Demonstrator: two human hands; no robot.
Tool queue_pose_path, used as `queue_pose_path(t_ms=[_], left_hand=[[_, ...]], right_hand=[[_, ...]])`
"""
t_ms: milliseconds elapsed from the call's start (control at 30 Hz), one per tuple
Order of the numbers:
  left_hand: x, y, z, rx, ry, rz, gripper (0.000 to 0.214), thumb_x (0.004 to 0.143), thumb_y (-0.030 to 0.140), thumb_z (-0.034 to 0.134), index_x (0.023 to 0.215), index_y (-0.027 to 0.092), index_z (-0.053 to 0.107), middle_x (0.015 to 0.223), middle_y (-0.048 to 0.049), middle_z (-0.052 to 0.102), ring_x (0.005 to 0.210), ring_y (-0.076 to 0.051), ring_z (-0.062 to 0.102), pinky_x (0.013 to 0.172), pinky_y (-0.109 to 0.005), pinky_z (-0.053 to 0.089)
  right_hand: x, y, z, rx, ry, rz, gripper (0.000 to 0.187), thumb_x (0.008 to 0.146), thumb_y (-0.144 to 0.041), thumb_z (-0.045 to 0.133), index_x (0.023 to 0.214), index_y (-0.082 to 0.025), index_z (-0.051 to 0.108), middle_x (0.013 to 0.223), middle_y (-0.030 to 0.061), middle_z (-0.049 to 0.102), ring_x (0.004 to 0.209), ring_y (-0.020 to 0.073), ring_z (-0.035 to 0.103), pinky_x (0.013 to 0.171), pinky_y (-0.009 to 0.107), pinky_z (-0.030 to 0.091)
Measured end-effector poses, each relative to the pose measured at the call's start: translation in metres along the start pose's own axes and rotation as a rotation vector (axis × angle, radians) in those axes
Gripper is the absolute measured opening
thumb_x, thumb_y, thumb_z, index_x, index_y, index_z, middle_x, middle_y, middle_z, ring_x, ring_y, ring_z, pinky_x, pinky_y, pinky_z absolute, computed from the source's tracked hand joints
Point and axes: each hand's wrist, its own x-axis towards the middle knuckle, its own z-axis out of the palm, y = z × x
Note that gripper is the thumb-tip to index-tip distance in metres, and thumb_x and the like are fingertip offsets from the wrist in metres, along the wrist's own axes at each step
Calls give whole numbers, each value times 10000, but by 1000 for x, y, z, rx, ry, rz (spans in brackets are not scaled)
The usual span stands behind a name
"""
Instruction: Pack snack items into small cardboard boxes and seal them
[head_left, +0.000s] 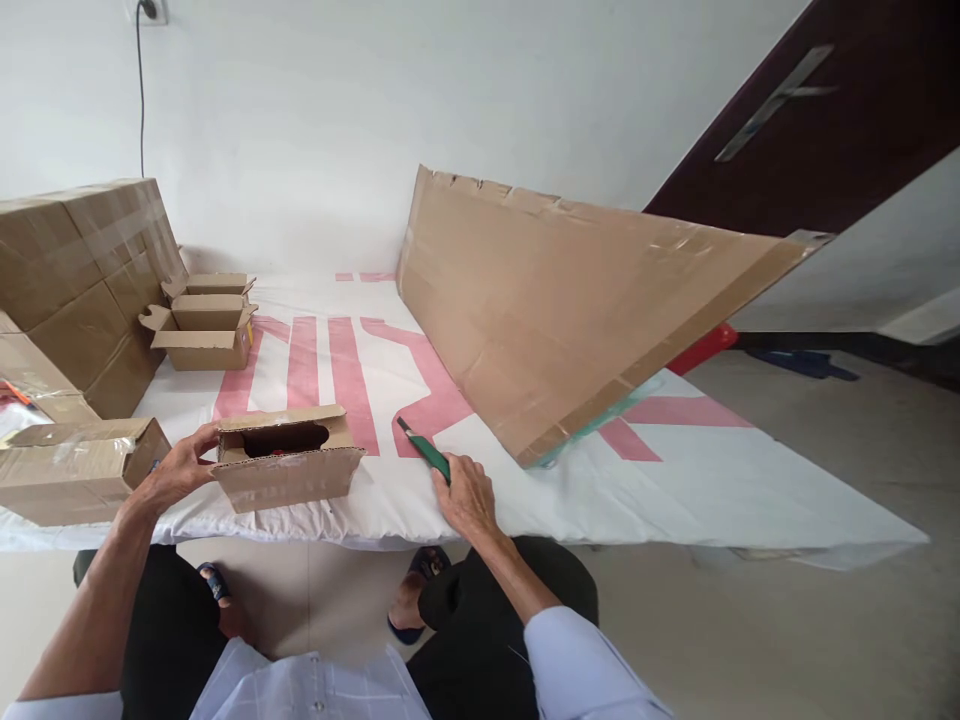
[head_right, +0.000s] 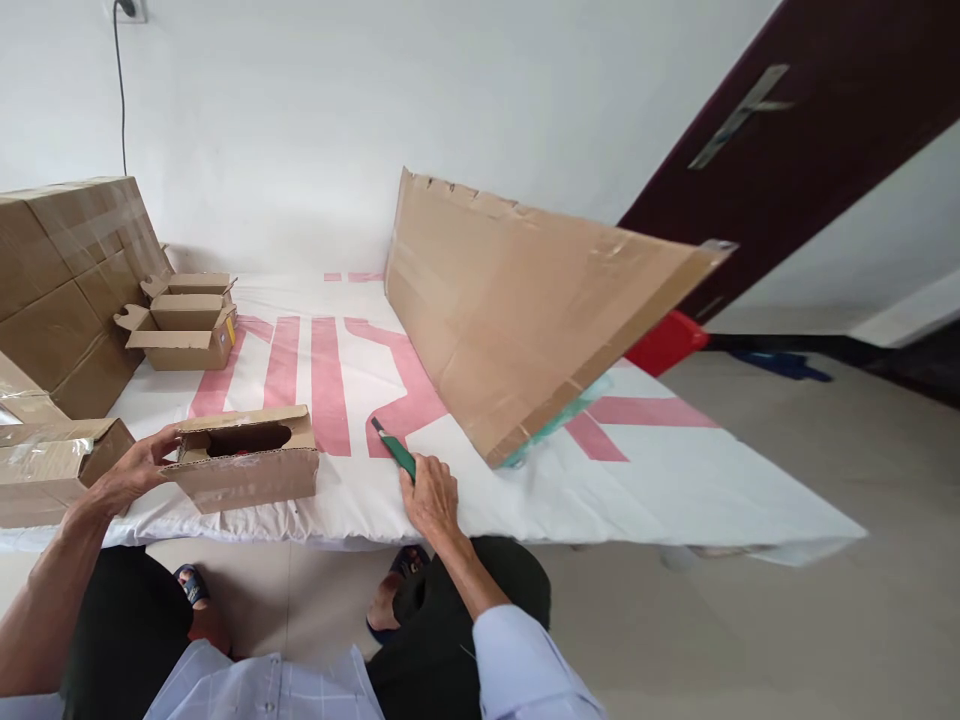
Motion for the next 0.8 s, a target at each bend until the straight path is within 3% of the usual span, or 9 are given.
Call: queue_pose_path(t_ms=[100,167,300,433,533,633,800], left_hand=[[1,-1,-2,25,-7,8,792,724,504,972,1440,247,753,1441,-156,757,1457,-443,613,1085,-494,637],[2,-3,-4,44,-12,12,835,743,550,955,1488,255,723,1498,-159,725,1472,-449,601,1085,-501,638],[2,-10,-10,64,-7,-22,1032,674,624,978,1587,277,646,1637,-165,622,1529,-489,542,1117,-535,617],[1,-18,-17,169,2,-72,1345,566,696,1011,1721,267,471,1775,-202,444,1612,-523,423,1196,-587,545],[2,-24,-22,275,-21,-52,1467,585,729,997,1795,276,303,1830,-221,322,1632,-526,387,1199,-610,531],[5,-29,-25,353,-51,-14,1482,602,705,1003,1809,293,248,1830,-225,318,1612,-521,423,1174,-611,550],[11,-32,-27,453,-75,28,1409,643,631,999,1802,330,257,1805,-206,363,1572,-491,485,1141,-586,581]], right_hand=[[3,4,2,6,39,-20,351,1004,-332,536,1280,-168,678,1218,203,702,1166,377,623,1014,553,524],[11,-5,-3,166,52,-86,388,1003,-379,566,1326,-190,668,1271,186,694,1232,365,627,1061,554,530],[28,-52,-16,599,-81,-132,512,1022,-558,588,1405,-223,642,1384,170,680,1291,335,672,1047,514,587],[39,-106,-30,785,-270,-271,703,992,-690,665,1554,-277,576,1599,156,589,1467,332,602,1148,512,561],[50,-130,-36,739,-384,-455,1055,847,-768,822,1711,-308,429,1791,156,394,1684,363,335,1333,566,379],[62,-141,-35,619,-522,-562,1373,675,-764,958,1789,-316,292,1868,166,232,1745,399,143,1400,622,193],[77,-148,-36,462,-642,-579,1474,673,-552,1033,1822,-322,138,1887,173,148,1756,389,67,1402,619,146]])
